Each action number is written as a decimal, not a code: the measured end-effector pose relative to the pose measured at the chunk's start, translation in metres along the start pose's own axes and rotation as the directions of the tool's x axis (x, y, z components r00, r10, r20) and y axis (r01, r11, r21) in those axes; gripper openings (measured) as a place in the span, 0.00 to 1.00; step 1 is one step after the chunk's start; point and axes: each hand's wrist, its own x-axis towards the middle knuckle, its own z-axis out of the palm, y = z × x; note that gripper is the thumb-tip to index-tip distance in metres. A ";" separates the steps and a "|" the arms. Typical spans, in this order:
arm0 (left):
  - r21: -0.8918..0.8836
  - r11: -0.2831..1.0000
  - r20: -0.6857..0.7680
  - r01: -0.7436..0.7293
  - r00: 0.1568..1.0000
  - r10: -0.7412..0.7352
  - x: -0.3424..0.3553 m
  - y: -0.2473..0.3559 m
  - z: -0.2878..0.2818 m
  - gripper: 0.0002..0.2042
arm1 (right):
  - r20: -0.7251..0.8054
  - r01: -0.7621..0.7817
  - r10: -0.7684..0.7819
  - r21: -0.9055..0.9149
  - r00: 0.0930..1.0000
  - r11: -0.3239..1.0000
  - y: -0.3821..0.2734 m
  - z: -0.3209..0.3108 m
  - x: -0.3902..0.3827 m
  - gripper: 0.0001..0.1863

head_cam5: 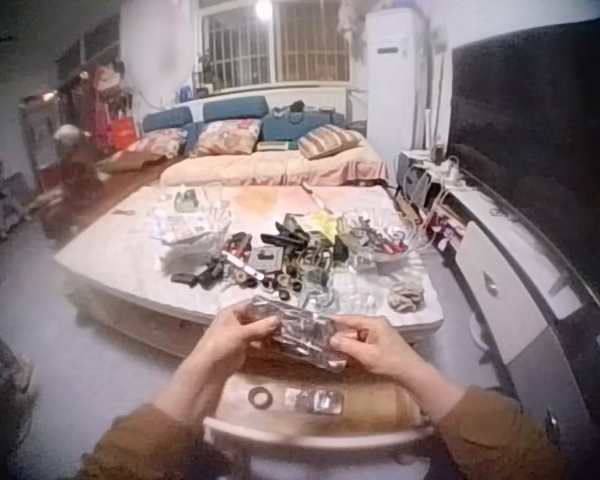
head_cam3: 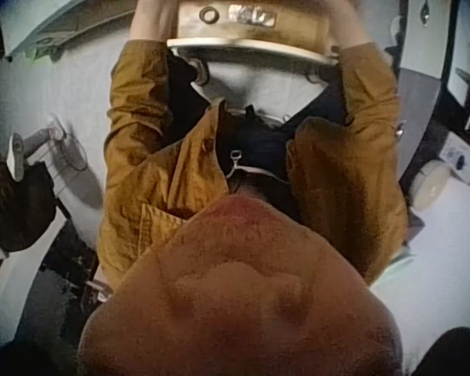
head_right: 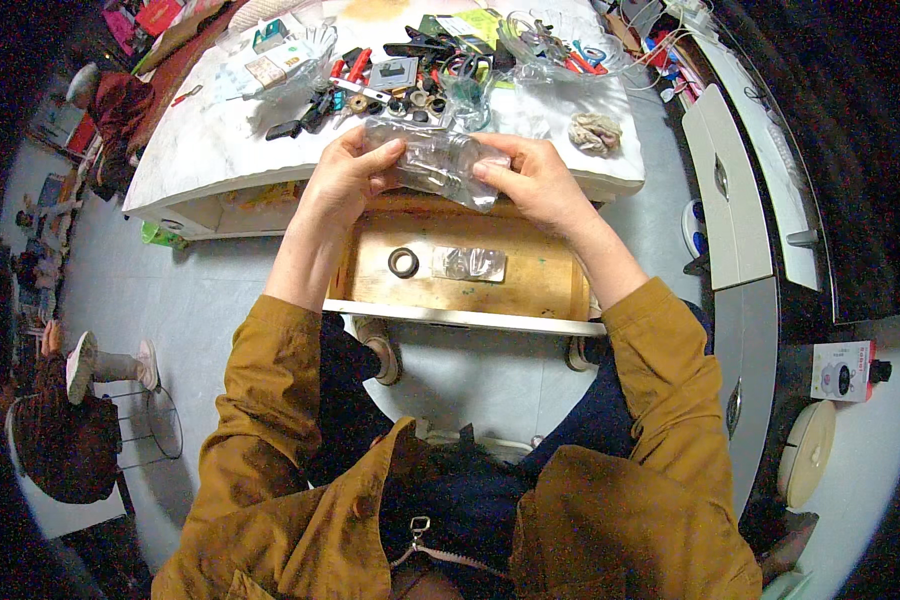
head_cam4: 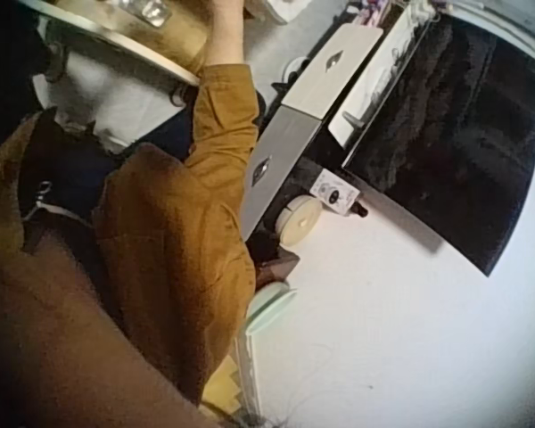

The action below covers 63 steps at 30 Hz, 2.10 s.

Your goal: The person sits on the floor and organizes various small items from a cluttered low table into a drawer. They handle a plastic bag, a roll of tape, pliers, scissors, keys, and other miscellaneous tools, placing them one by one into the open drawer.

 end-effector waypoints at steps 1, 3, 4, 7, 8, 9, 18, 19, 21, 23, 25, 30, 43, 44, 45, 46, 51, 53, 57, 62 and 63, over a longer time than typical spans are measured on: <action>-0.066 0.998 0.017 -0.013 1.000 0.014 0.000 0.000 0.000 0.18 | 0.019 -0.026 0.026 0.006 0.999 1.000 -0.002 -0.001 -0.001 0.24; -0.076 0.997 0.026 -0.001 1.000 0.003 0.002 0.000 -0.002 0.16 | 0.060 -0.074 0.073 0.017 0.996 0.997 -0.009 -0.004 -0.002 0.27; -0.081 0.997 0.030 0.005 1.000 -0.003 0.003 0.000 -0.004 0.15 | 0.107 -0.092 0.086 0.054 0.990 0.994 -0.014 -0.004 -0.002 0.28; 0.028 1.000 -0.004 -0.004 1.000 0.004 0.007 -0.003 -0.017 0.14 | 0.189 -0.147 0.124 0.115 0.974 0.982 -0.021 -0.007 -0.004 0.30; 0.047 0.999 0.018 -0.019 1.000 0.018 0.004 0.000 -0.012 0.14 | 0.167 -0.159 0.141 0.102 0.976 0.982 -0.021 -0.012 -0.004 0.30; 0.066 0.997 0.039 -0.034 0.999 0.031 -0.001 0.006 -0.004 0.14 | 0.145 -0.172 0.158 0.090 0.977 0.981 -0.020 -0.015 -0.003 0.31; 0.070 0.994 0.097 -0.083 0.992 0.076 -0.009 0.001 0.032 0.14 | -0.091 0.077 -0.208 -0.731 0.974 0.679 -0.008 0.028 0.000 0.22; 0.043 0.997 0.087 -0.069 0.994 0.065 -0.009 0.002 0.032 0.14 | -0.095 0.125 -0.282 -0.732 0.955 0.669 -0.008 0.030 0.000 0.21; 0.018 0.998 0.103 -0.052 0.993 0.050 -0.009 0.001 0.029 0.14 | -0.104 0.175 -0.347 -0.709 0.932 0.683 -0.004 0.032 0.001 0.20; 0.019 0.999 0.155 -0.041 0.987 0.037 -0.008 0.002 0.026 0.14 | -0.115 0.173 -0.325 -0.657 0.938 0.733 0.003 0.032 0.003 0.20; -0.013 1.000 0.158 0.020 0.987 -0.018 -0.013 0.012 0.028 0.15 | -0.127 0.139 -0.265 -0.600 0.956 0.788 0.006 0.027 0.003 0.21; 0.355 0.911 0.030 -0.209 0.977 0.212 -0.006 -0.004 0.028 0.18 | -0.115 0.137 -0.220 -0.489 0.969 0.861 0.005 0.030 0.004 0.21; 0.298 0.921 -0.067 -0.249 0.957 0.281 0.001 -0.010 0.024 0.19 | 0.015 -0.126 0.132 -0.193 0.991 0.973 0.009 0.000 -0.001 0.21; 0.332 0.904 -0.081 -0.269 0.947 0.312 0.001 -0.012 0.026 0.20 | -0.032 -0.060 0.054 -0.210 0.998 0.976 0.009 0.003 -0.003 0.20; 0.367 0.885 -0.093 -0.288 0.935 0.343 0.001 -0.015 0.029 0.20 | -0.078 0.006 -0.024 -0.230 0.997 0.973 0.008 0.008 -0.005 0.19; 0.401 0.864 -0.105 -0.305 0.921 0.374 0.000 -0.017 0.032 0.20 | -0.121 0.070 -0.103 -0.253 0.987 0.965 0.008 0.012 -0.007 0.19; 0.379 0.914 -0.097 -0.141 0.977 0.191 0.001 -0.017 0.028 0.20 | -0.073 0.050 -0.081 -0.355 0.994 0.933 0.015 0.003 -0.009 0.17; 0.360 0.930 -0.109 0.073 0.993 -0.035 0.003 -0.011 0.019 0.20 | -0.030 -0.051 0.043 -0.363 0.999 0.930 0.041 -0.014 -0.009 0.18; 0.359 0.933 -0.205 -0.010 0.975 0.089 0.010 -0.001 -0.016 0.20 | -0.054 -0.197 0.265 -0.812 0.963 0.549 0.093 -0.040 -0.029 0.21; 0.325 0.946 -0.275 -0.014 0.955 0.109 0.008 0.012 -0.037 0.17 | -0.138 -0.256 0.455 -0.944 0.880 0.207 0.122 -0.043 -0.056 0.22; 0.334 0.943 -0.273 0.001 0.957 0.096 0.007 0.014 -0.037 0.18 | -0.127 -0.205 0.469 -0.971 0.874 0.119 0.110 -0.036 -0.054 0.21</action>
